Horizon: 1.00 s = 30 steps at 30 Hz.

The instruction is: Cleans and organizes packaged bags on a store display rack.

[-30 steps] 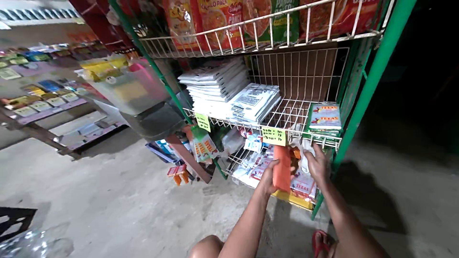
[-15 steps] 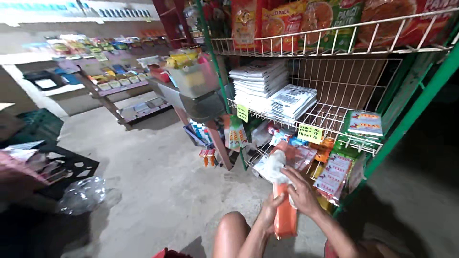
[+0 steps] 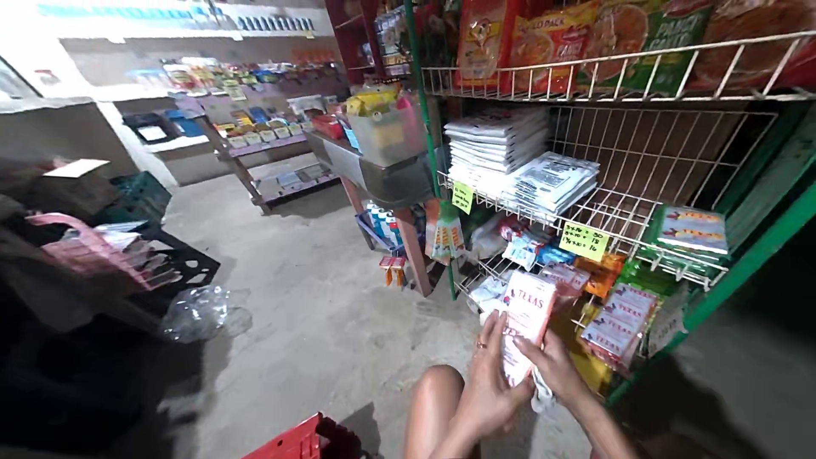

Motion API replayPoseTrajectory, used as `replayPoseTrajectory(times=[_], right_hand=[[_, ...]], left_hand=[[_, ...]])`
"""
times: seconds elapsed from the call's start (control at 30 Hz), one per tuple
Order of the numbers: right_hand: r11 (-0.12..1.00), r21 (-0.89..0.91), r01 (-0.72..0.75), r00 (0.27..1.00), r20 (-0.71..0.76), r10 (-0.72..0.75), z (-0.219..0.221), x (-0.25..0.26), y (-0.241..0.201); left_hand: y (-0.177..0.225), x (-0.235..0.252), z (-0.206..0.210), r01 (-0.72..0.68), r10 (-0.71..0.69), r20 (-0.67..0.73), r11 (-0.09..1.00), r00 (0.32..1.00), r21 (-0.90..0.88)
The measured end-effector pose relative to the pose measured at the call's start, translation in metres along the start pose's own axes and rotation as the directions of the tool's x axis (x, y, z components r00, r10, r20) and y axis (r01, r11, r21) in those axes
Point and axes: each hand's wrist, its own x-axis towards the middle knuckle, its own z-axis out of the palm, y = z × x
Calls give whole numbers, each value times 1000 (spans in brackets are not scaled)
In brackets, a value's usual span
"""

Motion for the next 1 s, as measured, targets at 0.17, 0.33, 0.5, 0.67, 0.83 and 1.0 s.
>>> replayPoseTrajectory(times=[0.17,0.33,0.5,0.67,0.83,1.0], right_hand=[[996,86,-2,984,177,-13,-24,1,-3],[992,117,-41,956,294,5,-23,-4,4],[990,-126,65,998,34,-61,-44,9,0],[738,-532,416,770,-226,-597,-47,5,-44],[91,-706,702,591,506,-629,7,4,-48],[712,-526,465,749,663,1,-14,50,-79]], left_hand=[[-18,27,-18,-29,-10,-108,936,994,-350],[-2,38,-16,44,-36,27,852,999,-521],[-3,27,-7,-49,-73,-157,754,985,-655],[-8,28,-21,-84,-12,-184,862,983,-501],[16,5,-14,109,-111,-20,990,994,-92],[8,16,-32,99,-7,367,967,930,-233]])
